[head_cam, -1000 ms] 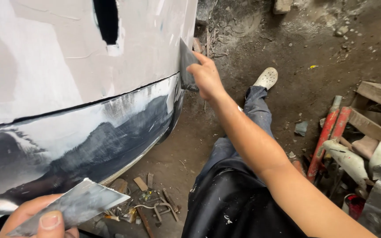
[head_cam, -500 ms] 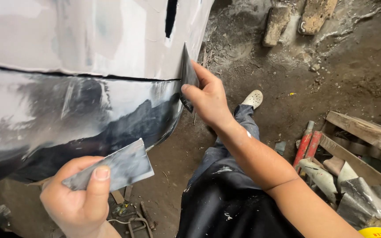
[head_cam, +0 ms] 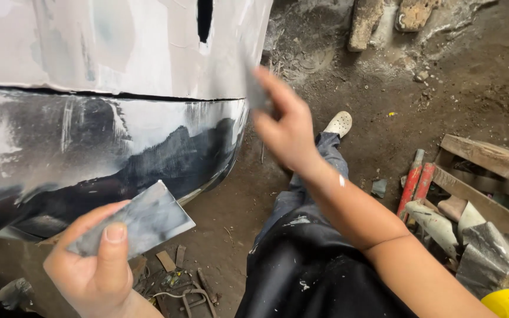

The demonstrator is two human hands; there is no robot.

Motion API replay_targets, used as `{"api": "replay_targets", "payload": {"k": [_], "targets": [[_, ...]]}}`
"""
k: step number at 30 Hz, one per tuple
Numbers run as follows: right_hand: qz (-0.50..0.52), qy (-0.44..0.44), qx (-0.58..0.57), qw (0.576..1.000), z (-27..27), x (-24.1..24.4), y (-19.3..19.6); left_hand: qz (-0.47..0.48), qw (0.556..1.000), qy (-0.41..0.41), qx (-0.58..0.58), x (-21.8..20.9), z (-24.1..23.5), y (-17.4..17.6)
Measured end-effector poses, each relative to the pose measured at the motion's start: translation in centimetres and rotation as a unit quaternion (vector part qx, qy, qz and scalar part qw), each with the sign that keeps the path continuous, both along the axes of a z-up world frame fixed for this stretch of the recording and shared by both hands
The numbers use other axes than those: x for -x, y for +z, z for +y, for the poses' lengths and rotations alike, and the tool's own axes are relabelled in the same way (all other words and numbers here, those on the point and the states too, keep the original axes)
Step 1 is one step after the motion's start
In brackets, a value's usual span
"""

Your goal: The person uses a sanding block to smooth the surface of a car's front bumper, focusing on the area around the headlight and the seam between the bumper and the fender. They switch between using the sanding block and a metal scraper to refine the surface, occasionally wiping the area with their hand to check the progress.

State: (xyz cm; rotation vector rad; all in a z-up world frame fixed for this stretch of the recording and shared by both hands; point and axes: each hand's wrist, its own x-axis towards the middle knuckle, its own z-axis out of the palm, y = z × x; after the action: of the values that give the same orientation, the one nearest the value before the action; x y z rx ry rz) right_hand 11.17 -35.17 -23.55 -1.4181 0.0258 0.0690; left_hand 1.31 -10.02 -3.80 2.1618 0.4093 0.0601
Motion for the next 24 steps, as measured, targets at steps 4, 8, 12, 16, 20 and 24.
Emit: {"api": "replay_targets", "payload": {"k": [4,8,12,16,20,24], "targets": [[0.117,-0.031,-0.012,0.993,1.1,-4.7,-8.8,-0.017,0.999,-0.04,-0.001,3.5,0.3,-1.0],[0.182,-0.01,-0.087,0.979,2.3,-6.5,-5.6,-0.081,0.993,-0.043,0.081,5.0,-0.3,-2.3],[0.067,-0.007,0.049,0.997,3.3,-3.2,0.5,-0.076,0.987,0.001,0.142,4.1,-2.2,-2.2],[-0.081,-0.016,0.09,0.992,2.8,-0.1,4.2,-0.078,0.992,0.086,0.056,3.3,-4.3,-5.0],[-0.156,0.125,0.029,0.979,-1.4,1.9,6.7,-0.166,0.976,0.079,0.113,0.5,-8.3,-7.3],[-0.209,0.249,-0.071,0.943,-4.5,3.8,8.1,-0.173,0.96,0.112,0.191,-0.1,-10.3,-7.3]]}}
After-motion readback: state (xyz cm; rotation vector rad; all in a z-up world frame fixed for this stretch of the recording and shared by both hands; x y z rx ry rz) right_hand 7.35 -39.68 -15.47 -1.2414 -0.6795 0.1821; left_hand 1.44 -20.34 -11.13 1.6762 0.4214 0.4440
